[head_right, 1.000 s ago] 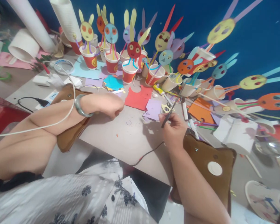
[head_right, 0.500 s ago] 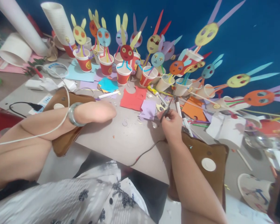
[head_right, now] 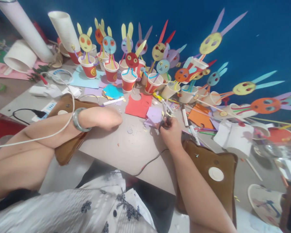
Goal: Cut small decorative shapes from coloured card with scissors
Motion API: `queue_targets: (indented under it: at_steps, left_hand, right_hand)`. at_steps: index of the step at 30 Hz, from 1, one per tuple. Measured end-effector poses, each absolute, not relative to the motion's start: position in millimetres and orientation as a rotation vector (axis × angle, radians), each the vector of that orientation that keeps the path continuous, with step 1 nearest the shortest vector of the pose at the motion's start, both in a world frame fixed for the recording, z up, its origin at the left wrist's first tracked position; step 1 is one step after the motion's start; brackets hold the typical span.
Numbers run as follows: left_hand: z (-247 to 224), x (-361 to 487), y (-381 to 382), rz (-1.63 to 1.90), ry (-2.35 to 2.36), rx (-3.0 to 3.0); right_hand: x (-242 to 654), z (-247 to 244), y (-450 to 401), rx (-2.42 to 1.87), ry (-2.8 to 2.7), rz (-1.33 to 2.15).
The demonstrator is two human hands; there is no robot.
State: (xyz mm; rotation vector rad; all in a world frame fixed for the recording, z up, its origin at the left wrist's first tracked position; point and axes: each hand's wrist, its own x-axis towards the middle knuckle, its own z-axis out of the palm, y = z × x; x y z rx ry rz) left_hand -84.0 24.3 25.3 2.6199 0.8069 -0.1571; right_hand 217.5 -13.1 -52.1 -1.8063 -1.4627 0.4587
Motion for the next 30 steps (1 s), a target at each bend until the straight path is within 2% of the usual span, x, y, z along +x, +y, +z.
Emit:
queue_targets:
  at_steps: [1, 4, 10, 23, 30]
  left_hand:
    - [30, -80, 23, -0.335, 0.740, 2.686]
    - [41, -72, 19, -0.467, 0.625, 2.696]
    - [45, -64, 12, -0.316, 0.462, 2.557]
    - [35, -58, 3, -0.218, 0.166, 2.304]
    - [36, -57, 6, -0.212, 0.273, 2.343]
  right_hand:
    - [217, -53, -13, -1.804, -1.452, 0.453]
    - [218, -57, -12, -1.767, -1.421, 0.455]
    - [219, -61, -10, -1.691, -1.369, 0.486]
    - [216, -60, -10, -1.587, -1.304, 0.523]
    - [215, -60, -10, -1.596, -1.299, 0.537]
